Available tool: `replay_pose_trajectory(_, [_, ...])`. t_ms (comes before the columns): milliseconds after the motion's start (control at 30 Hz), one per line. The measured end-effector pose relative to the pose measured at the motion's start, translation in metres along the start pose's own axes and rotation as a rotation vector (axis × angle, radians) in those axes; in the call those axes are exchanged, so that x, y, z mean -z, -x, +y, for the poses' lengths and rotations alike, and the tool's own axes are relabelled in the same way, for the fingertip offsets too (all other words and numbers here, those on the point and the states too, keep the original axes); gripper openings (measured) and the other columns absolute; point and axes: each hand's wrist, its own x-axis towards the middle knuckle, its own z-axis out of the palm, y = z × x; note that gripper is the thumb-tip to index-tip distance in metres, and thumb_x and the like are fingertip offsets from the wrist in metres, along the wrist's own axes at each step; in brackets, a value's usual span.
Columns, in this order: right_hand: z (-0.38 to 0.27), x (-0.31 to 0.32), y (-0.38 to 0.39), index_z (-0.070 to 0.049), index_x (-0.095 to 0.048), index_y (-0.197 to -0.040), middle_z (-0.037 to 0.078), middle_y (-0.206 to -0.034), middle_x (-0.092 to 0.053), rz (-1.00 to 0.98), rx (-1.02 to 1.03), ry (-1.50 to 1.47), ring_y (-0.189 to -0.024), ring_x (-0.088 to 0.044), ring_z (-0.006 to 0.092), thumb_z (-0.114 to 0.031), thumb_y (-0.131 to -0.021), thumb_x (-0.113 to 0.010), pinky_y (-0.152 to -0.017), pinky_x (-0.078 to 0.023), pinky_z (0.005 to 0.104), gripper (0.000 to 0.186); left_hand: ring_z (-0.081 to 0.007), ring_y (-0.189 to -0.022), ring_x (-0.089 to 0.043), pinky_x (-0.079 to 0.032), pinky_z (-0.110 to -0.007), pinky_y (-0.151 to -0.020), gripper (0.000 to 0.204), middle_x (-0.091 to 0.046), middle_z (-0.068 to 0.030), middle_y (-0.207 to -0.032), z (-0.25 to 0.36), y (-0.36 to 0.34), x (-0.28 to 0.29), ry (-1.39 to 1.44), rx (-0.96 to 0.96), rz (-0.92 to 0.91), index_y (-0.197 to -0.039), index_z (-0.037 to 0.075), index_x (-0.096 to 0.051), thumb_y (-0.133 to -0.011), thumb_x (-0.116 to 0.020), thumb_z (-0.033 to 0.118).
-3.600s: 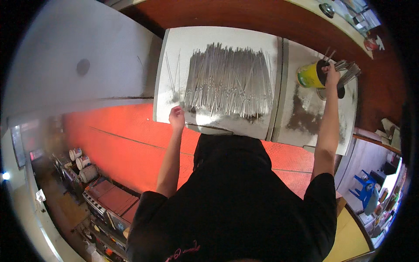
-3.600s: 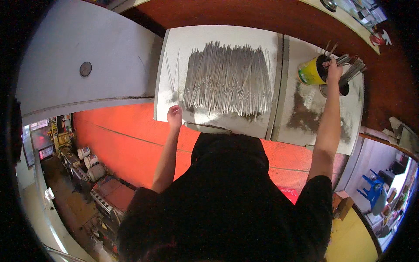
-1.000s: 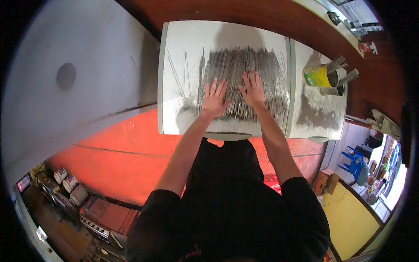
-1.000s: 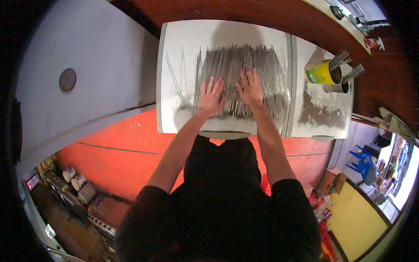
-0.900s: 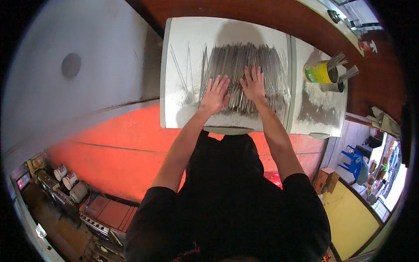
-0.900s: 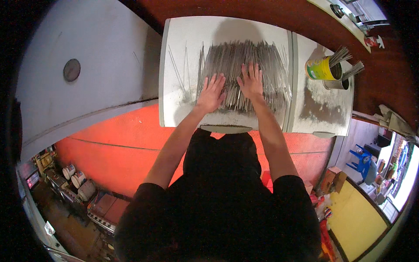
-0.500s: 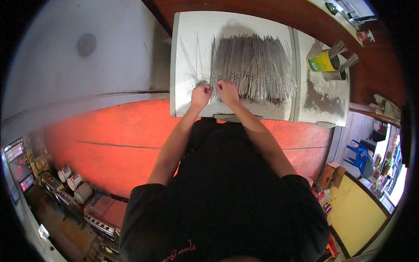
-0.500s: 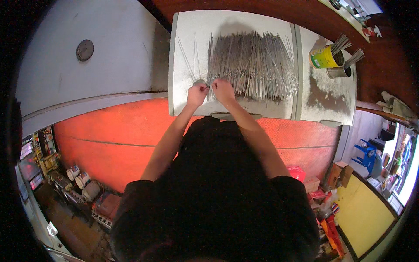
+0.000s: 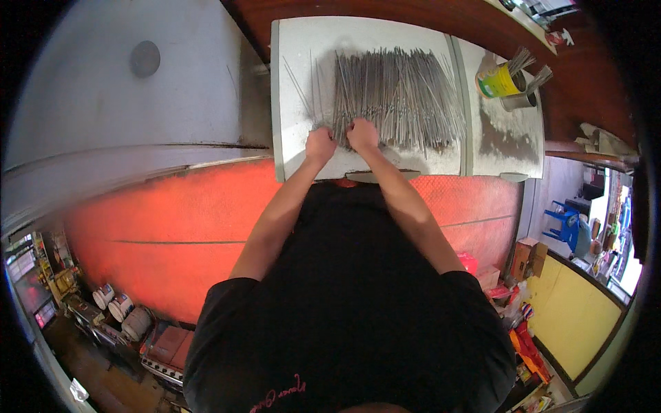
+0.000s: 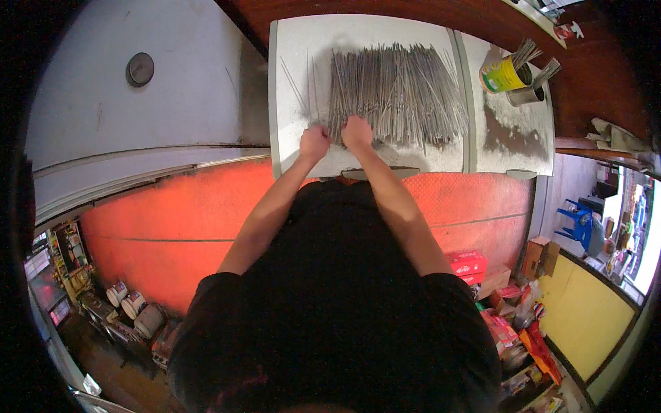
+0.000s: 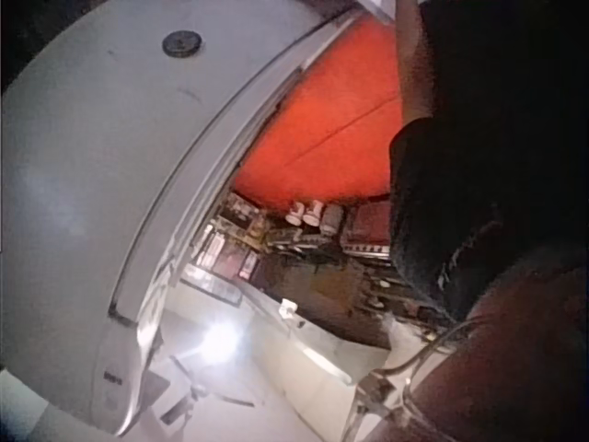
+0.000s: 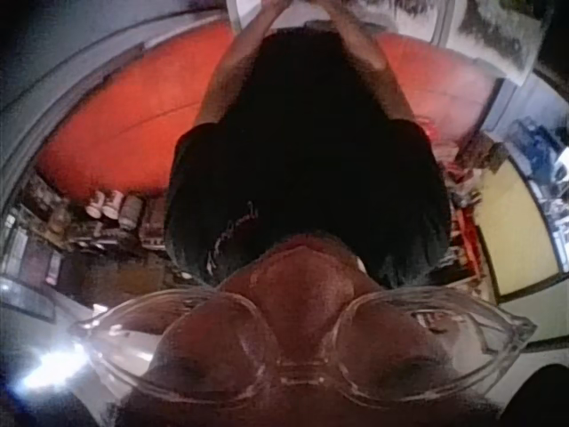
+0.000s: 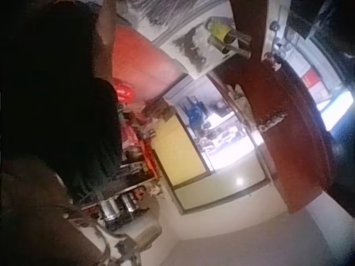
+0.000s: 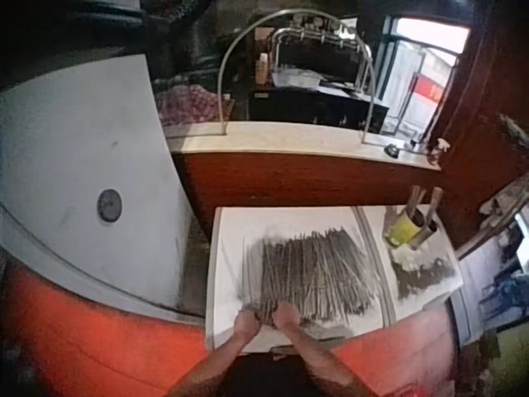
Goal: The person repeatedly picks up, aligns, and separates thin metal rods on a white countertop. They move rods between hands and into a nearby metal container, continuing the sorting process throughout the clip.
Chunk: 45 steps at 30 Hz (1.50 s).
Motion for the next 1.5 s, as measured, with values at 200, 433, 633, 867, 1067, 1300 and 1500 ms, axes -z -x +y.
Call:
replay_pose_trajectory(200, [0.004,-0.011,0.002,-0.005,-0.069,-0.095,0.020,-0.101,-0.068,0.093,0.310,-0.042,-0.095,-0.066,0.0403,-0.026,-0.087,-0.066,-0.082,-0.054,0.0503,0.022,-0.0436,-0.088,-0.068,-0.055,-0.051,-0.079,0.024,-0.068,-0.0278,-0.088,-0.002,-0.001,-0.010,-0.090,-0.023,0.009,-0.085,-0.003,-0.069,-0.079,-0.073,0.020])
replay_pose_trajectory(433, [-0.009,-0.009,0.000,-0.006,-0.070,-0.096,0.019,-0.102,-0.069,-0.005,0.158,-0.024,-0.095,-0.066,0.0402,-0.029,-0.087,-0.069,-0.083,-0.054,0.0502,0.025,-0.0405,-0.088,-0.069,-0.056,-0.048,-0.081,0.022,-0.070,-0.0241,-0.089,-0.002,-0.006,-0.004,-0.024,0.034,0.007,-0.084,0.001,-0.072,-0.077,-0.075,0.022])
replay_pose_trajectory(633, [-0.014,-0.013,-0.007,-0.006,-0.071,-0.094,0.018,-0.100,-0.071,-0.004,0.136,0.007,-0.095,-0.067,0.0399,-0.030,-0.086,-0.068,-0.082,-0.055,0.0511,0.025,-0.0351,-0.086,-0.070,-0.057,-0.043,-0.078,0.019,-0.072,-0.0170,-0.087,-0.016,-0.009,-0.005,0.066,0.088,-0.055,-0.081,0.007,-0.074,-0.072,-0.078,0.023])
replay_pose_trajectory(867, [-0.020,-0.010,-0.010,-0.006,-0.072,-0.095,0.019,-0.099,-0.072,-0.065,0.056,0.054,-0.094,-0.069,0.0395,-0.033,-0.087,-0.064,-0.082,-0.056,0.0505,0.029,-0.0223,-0.068,-0.072,-0.058,-0.036,-0.064,0.019,-0.073,-0.0118,-0.075,-0.017,-0.006,0.003,0.291,0.172,-0.143,-0.094,0.002,-0.072,-0.081,-0.073,0.017])
replay_pose_trajectory(1067, [-0.029,-0.006,-0.006,-0.002,-0.069,-0.100,0.025,-0.101,-0.070,-0.117,0.052,0.078,-0.096,-0.068,0.0419,-0.033,-0.088,-0.064,-0.082,-0.056,0.0505,0.034,-0.0193,-0.053,-0.067,-0.055,-0.035,-0.050,0.016,-0.068,-0.0111,-0.068,-0.027,-0.007,-0.009,0.720,0.251,-0.194,-0.092,0.000,-0.066,-0.088,-0.064,0.015])
replay_pose_trajectory(1300, [-0.027,-0.006,-0.009,-0.003,-0.070,-0.098,0.023,-0.101,-0.070,-0.179,0.079,-0.001,-0.095,-0.068,0.0416,-0.035,-0.089,-0.062,-0.082,-0.057,0.0486,0.034,-0.0184,-0.055,-0.061,-0.057,-0.036,-0.050,0.016,-0.062,-0.0084,-0.072,-0.022,-0.008,-0.002,0.802,0.389,-0.246,-0.100,0.003,-0.060,-0.098,-0.052,0.017])
replay_pose_trajectory(1500, [-0.020,-0.017,-0.012,-0.006,-0.070,-0.101,0.019,-0.101,-0.071,-0.127,0.101,-0.046,-0.096,-0.068,0.0396,-0.035,-0.090,-0.061,-0.082,-0.056,0.0499,0.032,-0.0192,-0.052,-0.064,-0.056,-0.035,-0.045,0.018,-0.066,-0.0106,-0.068,-0.026,-0.006,-0.005,0.839,0.378,-0.189,-0.093,0.001,-0.063,-0.097,-0.055,0.017])
